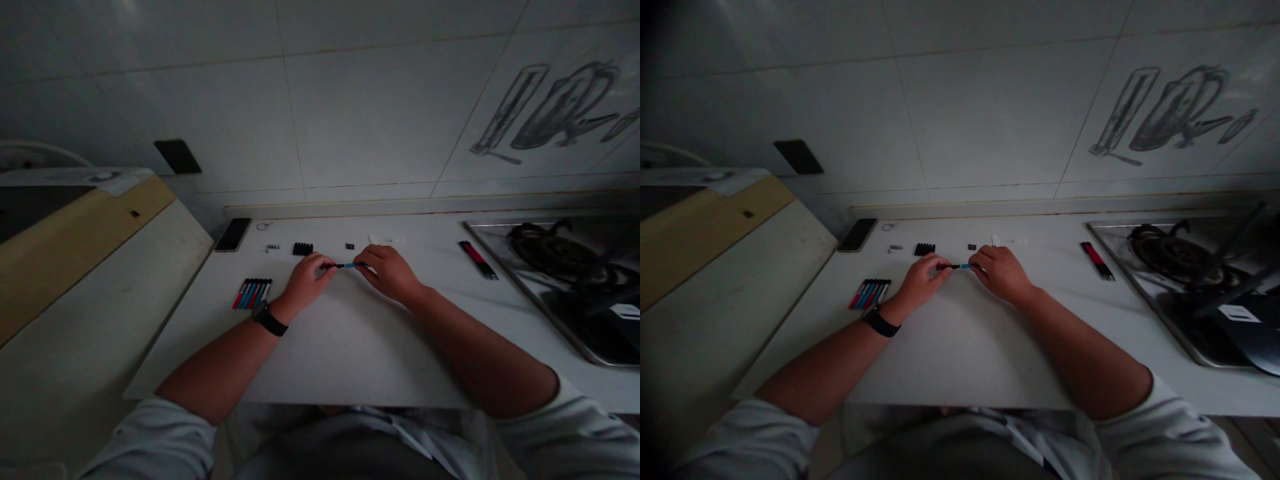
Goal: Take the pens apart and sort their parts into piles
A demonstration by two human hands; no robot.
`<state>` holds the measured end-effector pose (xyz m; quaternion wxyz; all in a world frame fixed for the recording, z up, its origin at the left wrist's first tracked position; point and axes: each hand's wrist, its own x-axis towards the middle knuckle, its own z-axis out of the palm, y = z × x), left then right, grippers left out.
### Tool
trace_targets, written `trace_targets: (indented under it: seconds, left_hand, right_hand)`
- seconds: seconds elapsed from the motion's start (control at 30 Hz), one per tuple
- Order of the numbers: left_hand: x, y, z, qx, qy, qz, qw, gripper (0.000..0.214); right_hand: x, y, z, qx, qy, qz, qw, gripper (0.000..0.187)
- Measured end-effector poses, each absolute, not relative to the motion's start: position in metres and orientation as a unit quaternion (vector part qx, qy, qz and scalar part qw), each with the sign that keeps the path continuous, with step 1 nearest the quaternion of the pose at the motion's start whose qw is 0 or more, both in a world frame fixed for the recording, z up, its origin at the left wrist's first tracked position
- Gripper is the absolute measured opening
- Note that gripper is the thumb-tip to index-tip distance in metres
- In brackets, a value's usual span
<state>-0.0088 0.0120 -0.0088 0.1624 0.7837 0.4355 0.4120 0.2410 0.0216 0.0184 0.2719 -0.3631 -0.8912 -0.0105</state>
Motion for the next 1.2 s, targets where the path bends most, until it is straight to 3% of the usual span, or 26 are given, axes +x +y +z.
trace_targets:
  seconds: [0.6, 0.87, 1.2]
  left_hand:
    - [-0.008, 0.012, -0.008, 0.798, 0.439, 0.367, 0.190, 0.024]
    - [-0.009, 0.012, -0.009, 0.794, 0.424, 0.393, 0.189, 0.001]
    - [-0.010, 0.012, -0.008, 0.789, 0.422, 0.415, 0.165, 0.006]
  right_hand:
    - [0.237, 0.021, 0.013, -0.318, -0.901, -0.026, 0.294, 0.015]
    - [0.237, 0.024, 0.007, -0.322, -0.900, 0.019, 0.295, 0.018]
    - [0.233, 0.025, -0.003, -0.365, -0.867, 0.128, 0.313, 0.020]
